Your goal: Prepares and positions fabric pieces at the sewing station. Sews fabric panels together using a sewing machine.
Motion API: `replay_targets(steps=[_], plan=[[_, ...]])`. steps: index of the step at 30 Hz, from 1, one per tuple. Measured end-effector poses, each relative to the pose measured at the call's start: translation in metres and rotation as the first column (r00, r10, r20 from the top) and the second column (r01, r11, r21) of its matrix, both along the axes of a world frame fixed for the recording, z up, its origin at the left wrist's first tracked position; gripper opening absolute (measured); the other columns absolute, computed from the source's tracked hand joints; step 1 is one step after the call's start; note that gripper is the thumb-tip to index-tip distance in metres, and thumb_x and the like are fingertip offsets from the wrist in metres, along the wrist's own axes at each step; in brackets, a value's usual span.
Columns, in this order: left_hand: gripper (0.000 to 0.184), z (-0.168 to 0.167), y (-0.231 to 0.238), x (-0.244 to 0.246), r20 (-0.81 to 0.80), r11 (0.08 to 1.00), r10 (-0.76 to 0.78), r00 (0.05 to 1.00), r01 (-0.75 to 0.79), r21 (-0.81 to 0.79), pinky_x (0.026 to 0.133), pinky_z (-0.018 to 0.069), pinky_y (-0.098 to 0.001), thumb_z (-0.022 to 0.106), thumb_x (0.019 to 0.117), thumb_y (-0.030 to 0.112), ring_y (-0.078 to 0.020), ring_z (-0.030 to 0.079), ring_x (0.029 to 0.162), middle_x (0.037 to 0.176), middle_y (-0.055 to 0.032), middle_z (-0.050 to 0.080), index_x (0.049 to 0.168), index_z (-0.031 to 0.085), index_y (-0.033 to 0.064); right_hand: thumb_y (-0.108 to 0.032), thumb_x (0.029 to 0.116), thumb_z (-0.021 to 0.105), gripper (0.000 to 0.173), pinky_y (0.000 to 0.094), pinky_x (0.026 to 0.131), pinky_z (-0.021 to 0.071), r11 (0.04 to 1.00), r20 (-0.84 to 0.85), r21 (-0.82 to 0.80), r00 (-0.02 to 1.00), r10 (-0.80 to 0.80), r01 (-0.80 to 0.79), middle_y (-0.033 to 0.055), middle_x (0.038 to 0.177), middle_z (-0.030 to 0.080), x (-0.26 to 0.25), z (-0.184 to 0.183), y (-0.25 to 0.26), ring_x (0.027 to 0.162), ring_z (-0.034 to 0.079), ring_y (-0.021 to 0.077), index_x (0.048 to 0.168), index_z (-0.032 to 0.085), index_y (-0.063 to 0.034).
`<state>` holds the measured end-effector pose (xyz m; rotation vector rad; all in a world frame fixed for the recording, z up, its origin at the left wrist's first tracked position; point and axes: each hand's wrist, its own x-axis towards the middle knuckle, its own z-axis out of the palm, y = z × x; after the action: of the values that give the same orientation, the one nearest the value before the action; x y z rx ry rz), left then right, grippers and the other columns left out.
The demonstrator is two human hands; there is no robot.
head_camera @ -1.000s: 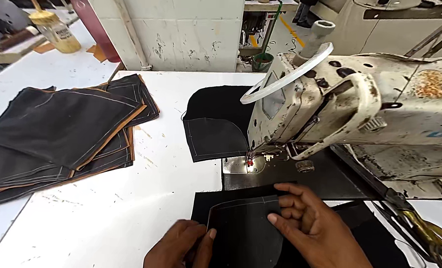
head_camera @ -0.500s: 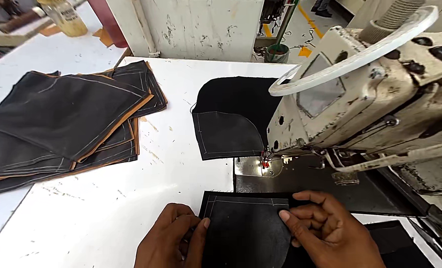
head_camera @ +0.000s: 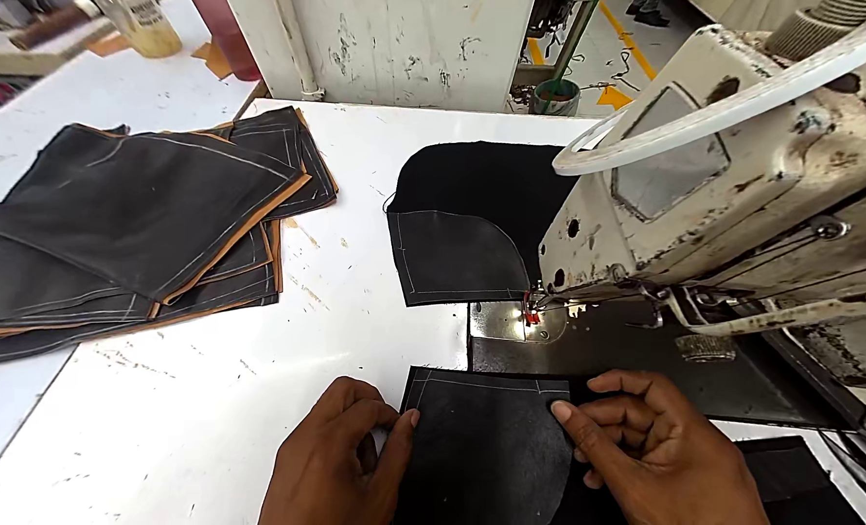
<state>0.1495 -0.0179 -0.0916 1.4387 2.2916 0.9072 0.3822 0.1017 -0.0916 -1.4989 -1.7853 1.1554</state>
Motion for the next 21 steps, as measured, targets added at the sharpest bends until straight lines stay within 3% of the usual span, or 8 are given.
replay_targets(steps=[21], plan=[[0.020, -0.0042, 0.0023, -0.0083, 0.009, 0.999, -0.021, 1.000, 0.020, 0.034, 0.051, 0.0425, -0.0134, 0.073, 0.0909, 0.031, 0.0030, 0.053, 0.063, 0.087, 0.0034, 0.067, 0.080, 0.079, 0.0158, -0.023, 0.0885, 0.082, 0.036, 0.0298, 0.048, 0.0626, 1.000, 0.010, 0.006, 1.000, -0.004, 0.003, -0.0008, 0.082, 0.075, 0.0001, -0.0031, 0.0001, 0.060, 0.072, 0.0147, 0.113, 0.059, -0.0091]])
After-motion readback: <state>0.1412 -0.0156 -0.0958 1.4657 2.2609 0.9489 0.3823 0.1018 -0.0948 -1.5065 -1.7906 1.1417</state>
